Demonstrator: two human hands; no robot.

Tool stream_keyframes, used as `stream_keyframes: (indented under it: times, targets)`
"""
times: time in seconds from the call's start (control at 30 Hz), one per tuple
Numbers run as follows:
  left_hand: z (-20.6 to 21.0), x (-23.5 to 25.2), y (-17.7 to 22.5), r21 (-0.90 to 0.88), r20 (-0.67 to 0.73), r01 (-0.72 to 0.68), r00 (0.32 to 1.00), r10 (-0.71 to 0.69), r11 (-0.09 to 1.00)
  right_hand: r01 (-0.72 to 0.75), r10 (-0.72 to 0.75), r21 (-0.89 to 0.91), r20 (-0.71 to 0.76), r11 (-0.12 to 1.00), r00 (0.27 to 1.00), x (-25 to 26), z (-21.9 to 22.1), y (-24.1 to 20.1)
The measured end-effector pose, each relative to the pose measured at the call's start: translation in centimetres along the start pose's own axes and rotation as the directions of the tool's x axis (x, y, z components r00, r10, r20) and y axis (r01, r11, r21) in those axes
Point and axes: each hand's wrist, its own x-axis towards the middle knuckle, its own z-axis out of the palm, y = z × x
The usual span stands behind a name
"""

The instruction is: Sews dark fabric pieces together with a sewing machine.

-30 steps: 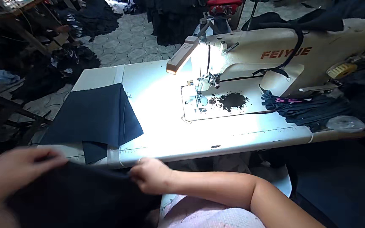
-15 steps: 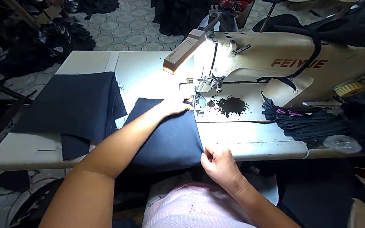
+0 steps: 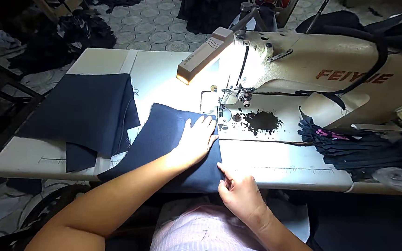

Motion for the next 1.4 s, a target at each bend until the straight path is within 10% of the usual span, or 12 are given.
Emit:
stream_keyframes:
  times: [1.4]
  targets:
    - [1.1, 1.7, -1.0, -0.095, -0.036, -0.103, 0.994, 0.1, 0.99, -0.075, 0.081, -0.095, 0.063, 0.993, 0.995, 1.5, -0.6, -0.7]
